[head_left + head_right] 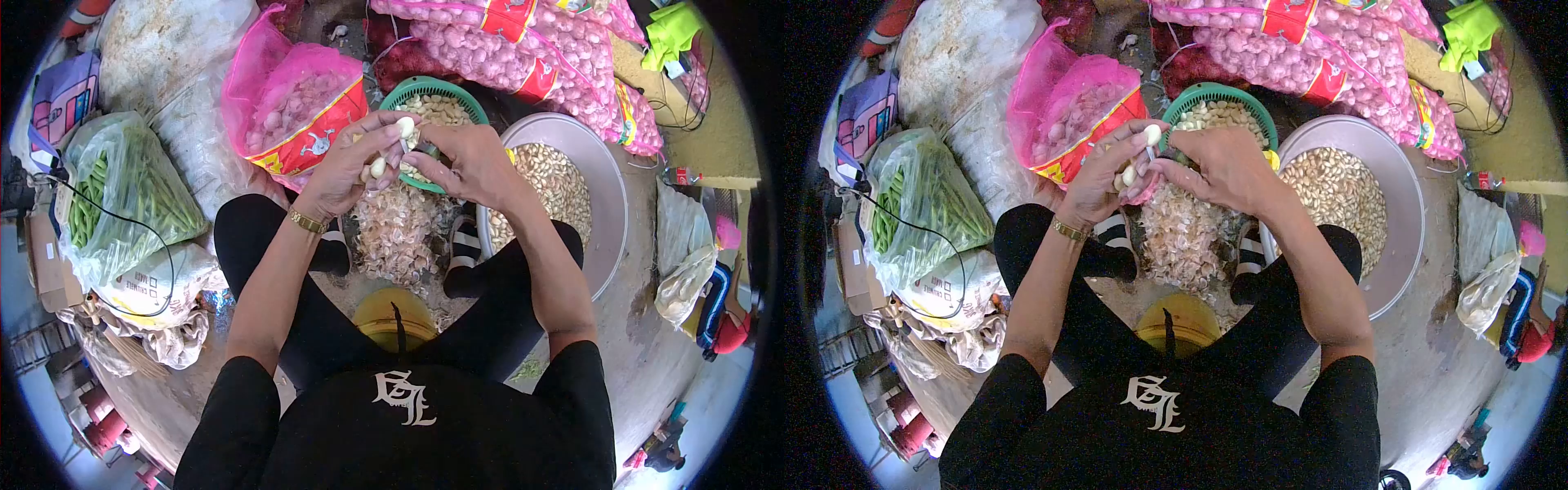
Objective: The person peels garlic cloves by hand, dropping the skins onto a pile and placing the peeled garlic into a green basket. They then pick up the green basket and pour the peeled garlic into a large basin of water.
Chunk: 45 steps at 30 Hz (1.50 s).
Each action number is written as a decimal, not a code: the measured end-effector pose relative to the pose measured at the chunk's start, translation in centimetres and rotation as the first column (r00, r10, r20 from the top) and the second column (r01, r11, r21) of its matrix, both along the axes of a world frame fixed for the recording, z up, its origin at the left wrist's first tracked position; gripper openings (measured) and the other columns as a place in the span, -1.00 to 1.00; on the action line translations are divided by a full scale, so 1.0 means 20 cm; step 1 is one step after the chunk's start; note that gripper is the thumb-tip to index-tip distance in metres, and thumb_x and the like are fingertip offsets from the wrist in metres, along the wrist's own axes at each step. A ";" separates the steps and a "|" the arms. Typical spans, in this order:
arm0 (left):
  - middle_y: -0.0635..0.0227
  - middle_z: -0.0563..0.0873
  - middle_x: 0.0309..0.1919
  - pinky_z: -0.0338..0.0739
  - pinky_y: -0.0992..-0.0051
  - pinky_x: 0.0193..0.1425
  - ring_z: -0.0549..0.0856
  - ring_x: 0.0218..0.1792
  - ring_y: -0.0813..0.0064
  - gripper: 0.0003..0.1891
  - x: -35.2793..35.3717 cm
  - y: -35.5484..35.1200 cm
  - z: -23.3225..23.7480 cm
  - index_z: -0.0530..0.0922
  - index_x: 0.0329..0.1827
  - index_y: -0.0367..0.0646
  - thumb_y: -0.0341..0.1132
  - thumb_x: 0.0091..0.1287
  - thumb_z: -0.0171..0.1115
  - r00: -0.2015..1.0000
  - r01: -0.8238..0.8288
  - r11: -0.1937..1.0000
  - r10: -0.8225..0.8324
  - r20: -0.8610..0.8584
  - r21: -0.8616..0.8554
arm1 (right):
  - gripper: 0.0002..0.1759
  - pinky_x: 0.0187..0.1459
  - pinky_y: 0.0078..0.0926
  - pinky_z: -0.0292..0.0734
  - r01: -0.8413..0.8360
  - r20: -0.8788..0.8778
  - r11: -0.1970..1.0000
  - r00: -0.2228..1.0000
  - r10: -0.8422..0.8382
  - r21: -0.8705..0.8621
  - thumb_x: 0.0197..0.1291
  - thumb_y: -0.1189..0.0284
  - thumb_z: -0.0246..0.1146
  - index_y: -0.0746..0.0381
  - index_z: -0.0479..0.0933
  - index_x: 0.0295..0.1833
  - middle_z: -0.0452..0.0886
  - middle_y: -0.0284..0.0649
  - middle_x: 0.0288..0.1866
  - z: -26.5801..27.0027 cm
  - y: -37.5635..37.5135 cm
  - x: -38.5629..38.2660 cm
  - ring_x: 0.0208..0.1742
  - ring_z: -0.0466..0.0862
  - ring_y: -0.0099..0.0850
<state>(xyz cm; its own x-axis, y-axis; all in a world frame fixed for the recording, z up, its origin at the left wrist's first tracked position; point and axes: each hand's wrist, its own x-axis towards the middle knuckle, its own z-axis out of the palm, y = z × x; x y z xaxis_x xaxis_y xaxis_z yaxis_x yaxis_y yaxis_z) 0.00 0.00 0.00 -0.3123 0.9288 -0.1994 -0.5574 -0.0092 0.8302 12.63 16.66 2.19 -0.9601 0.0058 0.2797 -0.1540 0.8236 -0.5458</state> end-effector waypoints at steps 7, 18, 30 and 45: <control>0.51 0.49 -0.49 0.30 0.71 -0.65 0.40 -0.67 0.71 -0.59 -0.03 -0.01 0.03 0.38 0.30 -0.26 -0.18 0.53 0.02 0.970 -0.136 0.989 0.122 0.210 0.052 | -0.66 -0.40 -0.22 0.42 -0.174 0.028 0.982 0.985 0.173 0.078 0.18 0.15 0.34 0.21 0.51 -0.27 0.56 -0.10 -0.47 0.04 -0.01 0.03 -0.40 0.59 -0.09; 0.53 0.47 -0.50 0.27 0.71 -0.65 0.38 -0.67 0.71 -0.49 0.00 -0.04 0.01 0.27 0.42 -0.23 -0.06 0.59 -0.11 0.954 -0.129 0.988 0.102 0.282 0.081 | -0.58 -0.41 -0.12 0.45 0.058 -0.003 0.976 0.998 -0.059 -0.209 0.22 0.04 0.29 0.22 0.54 -0.22 0.58 -0.02 -0.50 0.00 -0.07 0.01 -0.43 0.63 -0.04; 0.47 0.48 -0.51 0.26 0.69 -0.68 0.36 -0.72 0.65 -0.56 0.05 -0.01 0.02 0.31 0.33 -0.18 -0.05 0.59 -0.14 0.974 -0.054 0.996 0.037 0.223 0.073 | -0.56 -0.39 -0.18 0.44 0.228 -0.113 0.919 0.954 -0.276 -0.322 0.29 0.07 0.26 0.29 0.52 -0.13 0.56 0.06 -0.46 -0.07 -0.05 -0.04 -0.41 0.60 0.04; 0.46 0.55 -0.49 0.25 0.70 -0.70 0.48 -0.64 0.67 -0.62 0.04 0.00 -0.02 0.47 0.10 -0.13 -0.01 0.54 -0.03 0.990 -0.015 1.000 0.013 0.140 0.019 | -0.53 -0.35 -0.05 0.46 0.226 -0.071 0.941 0.965 -0.251 -0.254 0.38 0.04 0.13 0.30 0.51 -0.16 0.58 0.09 -0.47 -0.04 -0.06 -0.03 -0.38 0.62 0.10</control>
<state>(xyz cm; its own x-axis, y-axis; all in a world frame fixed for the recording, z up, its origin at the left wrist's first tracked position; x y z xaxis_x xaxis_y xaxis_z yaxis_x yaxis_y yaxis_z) 0.87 -0.04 -0.39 -0.2958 0.9288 -0.2231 -0.6673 -0.0338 0.7440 12.04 15.44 1.40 -0.8890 0.3104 0.3368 -0.0342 0.6883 -0.7246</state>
